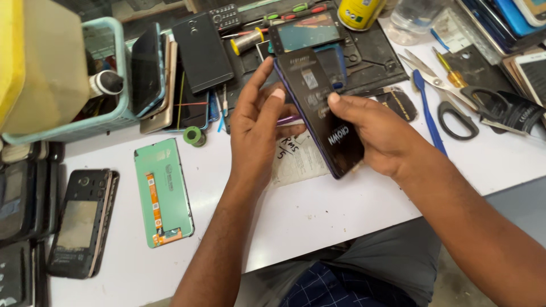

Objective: The person uses a small screwdriver to remove screws from the back of a smartphone. They then use a prying tool to separate the back cover from the phone's frame. The person continues to pry around the edges and eventually removes the back cover, exposing the internal components.

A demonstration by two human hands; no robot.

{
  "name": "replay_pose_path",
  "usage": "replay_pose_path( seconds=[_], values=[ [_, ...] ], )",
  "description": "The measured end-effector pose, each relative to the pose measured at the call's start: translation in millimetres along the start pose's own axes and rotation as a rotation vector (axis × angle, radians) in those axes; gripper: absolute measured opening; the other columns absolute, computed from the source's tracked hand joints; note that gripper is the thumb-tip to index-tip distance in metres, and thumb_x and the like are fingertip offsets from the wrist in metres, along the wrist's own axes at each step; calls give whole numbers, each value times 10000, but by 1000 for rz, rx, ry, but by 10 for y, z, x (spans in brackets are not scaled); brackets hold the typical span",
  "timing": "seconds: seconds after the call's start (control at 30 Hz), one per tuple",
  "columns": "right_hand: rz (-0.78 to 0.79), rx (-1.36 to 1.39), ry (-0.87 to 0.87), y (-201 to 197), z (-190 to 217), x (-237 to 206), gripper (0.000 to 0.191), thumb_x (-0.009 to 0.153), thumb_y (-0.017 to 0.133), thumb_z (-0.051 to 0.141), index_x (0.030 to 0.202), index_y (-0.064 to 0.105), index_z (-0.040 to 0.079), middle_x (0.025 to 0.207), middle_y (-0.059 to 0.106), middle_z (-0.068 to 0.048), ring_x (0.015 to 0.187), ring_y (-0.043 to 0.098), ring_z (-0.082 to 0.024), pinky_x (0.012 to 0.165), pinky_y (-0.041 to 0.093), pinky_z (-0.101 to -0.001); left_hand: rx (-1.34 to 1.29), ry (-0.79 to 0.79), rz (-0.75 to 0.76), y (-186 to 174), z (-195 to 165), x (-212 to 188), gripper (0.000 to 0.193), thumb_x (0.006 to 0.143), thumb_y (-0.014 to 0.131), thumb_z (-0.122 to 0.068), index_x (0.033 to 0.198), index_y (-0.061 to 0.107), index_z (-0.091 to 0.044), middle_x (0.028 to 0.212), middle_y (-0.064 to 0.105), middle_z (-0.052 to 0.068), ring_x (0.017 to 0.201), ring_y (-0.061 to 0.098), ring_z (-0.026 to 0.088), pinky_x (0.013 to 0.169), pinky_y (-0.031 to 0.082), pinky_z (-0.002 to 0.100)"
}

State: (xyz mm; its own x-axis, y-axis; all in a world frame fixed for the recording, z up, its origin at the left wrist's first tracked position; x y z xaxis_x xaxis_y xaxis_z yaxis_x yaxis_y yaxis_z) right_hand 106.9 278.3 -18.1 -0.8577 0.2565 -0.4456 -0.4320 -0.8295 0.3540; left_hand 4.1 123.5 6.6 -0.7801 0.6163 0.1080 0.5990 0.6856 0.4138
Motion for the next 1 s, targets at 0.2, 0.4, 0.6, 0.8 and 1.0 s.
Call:
replay_pose_path(
  seconds=[0.2,0.4,0.6,0.8,1.0],
  values=[
    [68,-57,1,-13,-76,-2,337,1005,622,339,1150,693,44,967,712,-25,867,659,-113,786,552,-298,3,68,-39,-120,-132,-40,376,1050,513,-91,1406,575,12,1177,717,148,928,749,161,736,665,308],
    [80,-123,-17,-69,-65,19,384,981,610,379,1102,710,29,957,734,-37,866,661,-111,775,554,-282,6,39,-72,-165,-159,-60,269,1013,572,-67,1238,679,34,998,755,126,832,745,147,720,659,287],
    [98,-193,-31,-140,-32,52,384,1009,636,380,1067,707,7,918,717,-56,796,659,-117,705,564,-284,-45,-14,-67,-214,-138,-44,229,987,565,-29,1166,683,52,976,750,132,805,739,150,731,656,296],
    [92,-320,-55,-205,40,41,394,978,640,374,1108,709,9,915,724,-45,787,658,-89,683,561,-266,-106,-89,-48,-273,-80,-31,182,958,548,-20,1099,646,41,962,742,116,797,746,152,730,656,321],
    [136,-288,13,-222,48,67,387,973,633,360,1110,709,6,890,736,-57,737,680,-107,633,580,-279,-71,-63,32,-213,-116,-34,414,889,574,-85,1285,582,35,1196,646,164,1035,702,201,845,664,386]
  ],
)
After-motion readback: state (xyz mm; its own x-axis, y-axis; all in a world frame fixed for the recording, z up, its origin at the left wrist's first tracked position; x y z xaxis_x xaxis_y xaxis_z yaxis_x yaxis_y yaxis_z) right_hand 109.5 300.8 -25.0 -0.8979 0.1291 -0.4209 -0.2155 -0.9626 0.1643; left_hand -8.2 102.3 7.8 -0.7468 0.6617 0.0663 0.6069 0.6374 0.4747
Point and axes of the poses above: each hand's wrist, its own x-axis towards the middle knuckle, its own y-axis out of the palm, z = x × y, the point moved 4 cm from there along x, towards the middle knuckle
